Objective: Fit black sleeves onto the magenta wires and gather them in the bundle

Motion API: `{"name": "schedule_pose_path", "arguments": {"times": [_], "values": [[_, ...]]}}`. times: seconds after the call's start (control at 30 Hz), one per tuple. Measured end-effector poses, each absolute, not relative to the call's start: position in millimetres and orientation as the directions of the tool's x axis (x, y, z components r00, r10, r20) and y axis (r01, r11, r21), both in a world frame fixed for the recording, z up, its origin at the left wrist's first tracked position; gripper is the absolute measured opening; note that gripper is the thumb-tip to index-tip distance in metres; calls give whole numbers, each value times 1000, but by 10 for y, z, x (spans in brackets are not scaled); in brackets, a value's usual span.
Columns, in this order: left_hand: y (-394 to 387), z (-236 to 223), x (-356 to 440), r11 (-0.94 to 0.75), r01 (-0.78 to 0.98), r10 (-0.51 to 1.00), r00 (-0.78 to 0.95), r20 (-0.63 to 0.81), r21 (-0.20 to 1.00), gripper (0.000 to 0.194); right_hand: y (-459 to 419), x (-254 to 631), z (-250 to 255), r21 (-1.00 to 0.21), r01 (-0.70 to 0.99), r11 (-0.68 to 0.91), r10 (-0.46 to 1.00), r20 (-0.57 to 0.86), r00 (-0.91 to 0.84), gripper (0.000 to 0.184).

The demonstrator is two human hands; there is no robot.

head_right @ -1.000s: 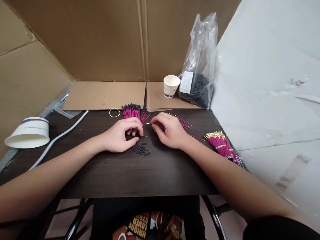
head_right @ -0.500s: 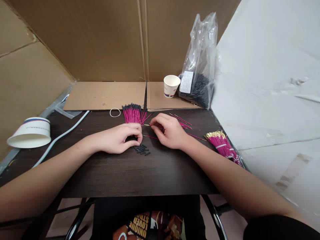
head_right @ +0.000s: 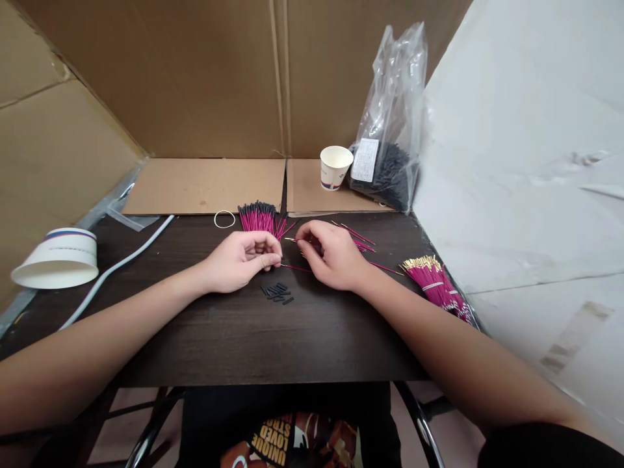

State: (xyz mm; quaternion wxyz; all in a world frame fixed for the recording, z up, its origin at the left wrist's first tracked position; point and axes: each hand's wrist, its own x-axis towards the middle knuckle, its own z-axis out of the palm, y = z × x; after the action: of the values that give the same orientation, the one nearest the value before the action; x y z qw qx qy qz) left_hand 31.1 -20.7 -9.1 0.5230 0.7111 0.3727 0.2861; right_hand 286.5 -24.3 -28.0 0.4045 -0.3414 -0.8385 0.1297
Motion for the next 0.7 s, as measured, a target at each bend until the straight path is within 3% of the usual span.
{"name": "schedule_pose_path", "arguments": {"times": [0.2, 0.7], "values": [[-180, -166, 345, -35, 185, 889, 454, -54, 982, 31, -262, 2875, -264, -543, 439, 716, 698, 568, -436, 13], [-167, -199, 344, -91, 185, 895, 446, -1, 979, 24, -281, 2870, -241, -479, 443, 758, 652, 588, -479, 10]]}}
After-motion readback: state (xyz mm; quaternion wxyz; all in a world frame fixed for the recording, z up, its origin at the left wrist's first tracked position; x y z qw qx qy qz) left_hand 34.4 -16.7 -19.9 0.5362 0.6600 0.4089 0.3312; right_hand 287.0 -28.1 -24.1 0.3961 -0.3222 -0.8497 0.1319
